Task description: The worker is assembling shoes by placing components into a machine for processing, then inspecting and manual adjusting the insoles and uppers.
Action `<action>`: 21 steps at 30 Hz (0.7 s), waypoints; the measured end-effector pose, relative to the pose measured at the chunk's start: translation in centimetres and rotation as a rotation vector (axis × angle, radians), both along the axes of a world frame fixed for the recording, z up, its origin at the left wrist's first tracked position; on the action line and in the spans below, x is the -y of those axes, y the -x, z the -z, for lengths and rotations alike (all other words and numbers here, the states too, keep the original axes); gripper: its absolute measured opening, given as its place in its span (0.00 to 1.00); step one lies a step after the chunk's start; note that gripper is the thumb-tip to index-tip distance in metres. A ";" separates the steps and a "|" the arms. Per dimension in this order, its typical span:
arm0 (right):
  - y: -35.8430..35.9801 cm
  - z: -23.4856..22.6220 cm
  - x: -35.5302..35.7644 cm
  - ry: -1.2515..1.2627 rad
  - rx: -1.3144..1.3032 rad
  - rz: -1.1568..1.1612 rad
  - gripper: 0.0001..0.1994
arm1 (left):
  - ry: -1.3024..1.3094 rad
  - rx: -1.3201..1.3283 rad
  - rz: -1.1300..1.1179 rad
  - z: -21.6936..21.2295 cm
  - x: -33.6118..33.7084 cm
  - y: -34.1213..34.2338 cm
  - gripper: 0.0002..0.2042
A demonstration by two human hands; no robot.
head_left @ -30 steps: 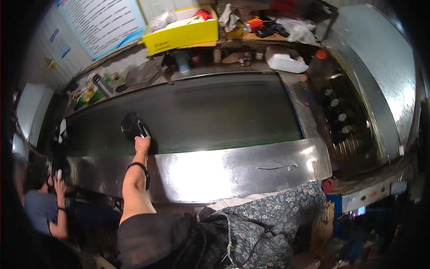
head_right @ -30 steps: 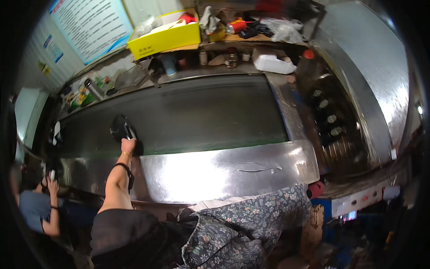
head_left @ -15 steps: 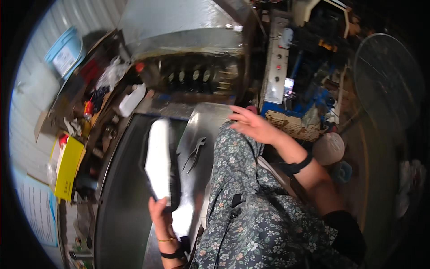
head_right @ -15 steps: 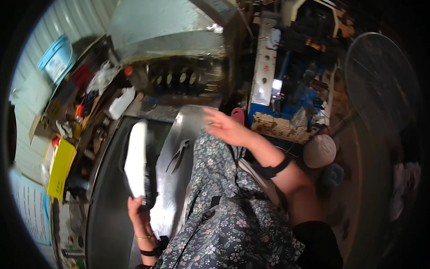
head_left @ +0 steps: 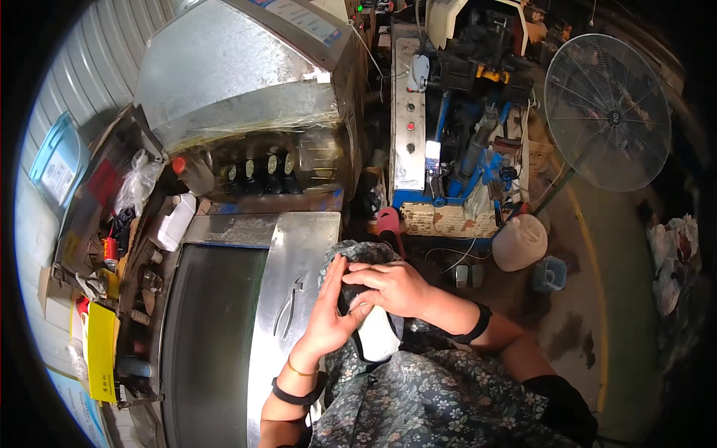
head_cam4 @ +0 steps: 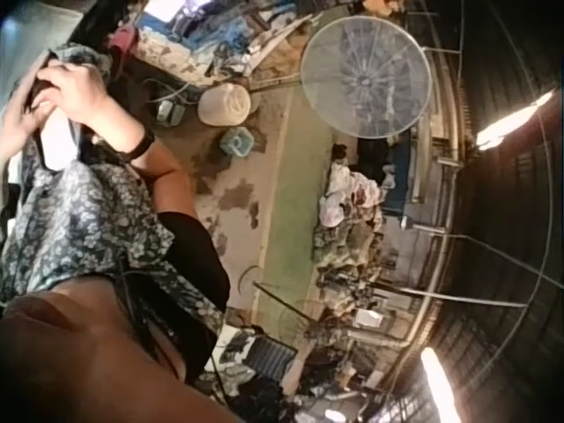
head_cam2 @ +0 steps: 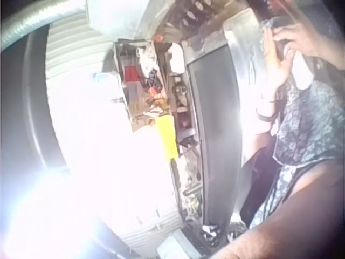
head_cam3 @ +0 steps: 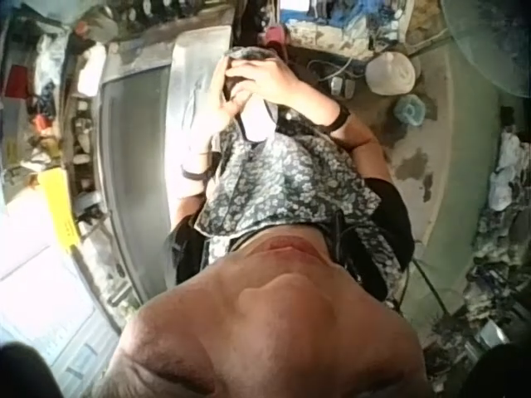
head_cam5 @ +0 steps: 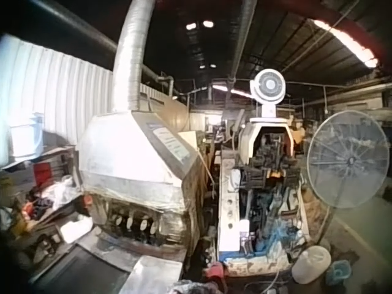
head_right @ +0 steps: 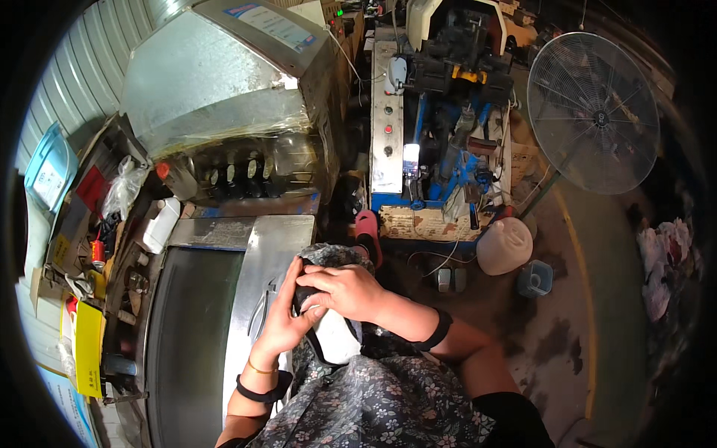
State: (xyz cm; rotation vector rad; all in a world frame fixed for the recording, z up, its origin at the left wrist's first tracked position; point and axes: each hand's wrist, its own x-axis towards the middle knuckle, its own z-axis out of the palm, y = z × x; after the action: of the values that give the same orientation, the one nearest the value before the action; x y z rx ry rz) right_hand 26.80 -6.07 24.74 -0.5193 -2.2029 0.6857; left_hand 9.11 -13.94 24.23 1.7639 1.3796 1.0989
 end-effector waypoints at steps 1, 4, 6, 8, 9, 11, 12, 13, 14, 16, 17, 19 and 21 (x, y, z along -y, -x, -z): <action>0.3 0.4 -0.6 0.003 -0.014 -0.016 0.18 | 0.001 0.003 -0.006 0.4 -0.3 0.3 0.43; 1.4 2.0 -2.7 0.052 -0.038 -0.052 0.17 | 0.010 0.037 -0.055 2.5 -1.4 0.3 0.44; 1.6 2.1 -3.8 0.096 -0.047 -0.072 0.17 | 0.015 0.068 -0.098 3.2 -2.0 -0.1 0.44; 1.5 1.4 -4.5 0.083 0.007 -0.078 0.17 | -0.009 0.154 -0.145 3.7 -2.7 -0.6 0.43; 1.0 1.6 -4.9 0.131 0.032 -0.113 0.18 | 0.006 0.303 -0.155 3.8 -3.0 -1.3 0.40; 0.1 2.4 -5.1 0.167 -0.008 -0.062 0.21 | -0.021 0.219 -0.144 4.0 -3.9 -1.4 0.39; -0.4 3.1 -4.8 0.201 -0.051 -0.023 0.24 | -0.051 0.132 -0.143 4.1 -4.2 -1.5 0.38; -1.2 4.0 -3.6 0.434 -0.181 -0.074 0.29 | -0.082 -0.013 -0.190 3.7 -4.3 -1.5 0.37; -2.3 4.6 -2.0 0.567 -0.191 -0.076 0.30 | -0.104 -0.069 -0.195 3.5 -4.4 -1.2 0.35; -5.0 10.4 1.2 0.278 0.161 0.110 0.23 | -0.059 0.047 -0.146 3.0 -5.0 -1.1 0.33; -5.1 12.2 1.9 0.439 -0.015 0.120 0.19 | -0.064 0.010 -0.120 2.6 -5.4 -1.3 0.32; -5.6 13.8 2.0 0.728 -0.187 0.098 0.13 | -0.049 0.032 -0.147 2.8 -6.5 -2.2 0.30; -5.3 10.9 -0.6 0.879 -0.131 0.077 0.12 | 0.117 0.233 -0.213 2.5 -8.0 -2.1 0.27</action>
State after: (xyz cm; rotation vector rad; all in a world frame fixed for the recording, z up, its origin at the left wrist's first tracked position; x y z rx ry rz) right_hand 32.12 -5.49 13.86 -0.9453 -1.6612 1.5967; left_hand 11.20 -5.95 21.69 1.3822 1.4769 1.2640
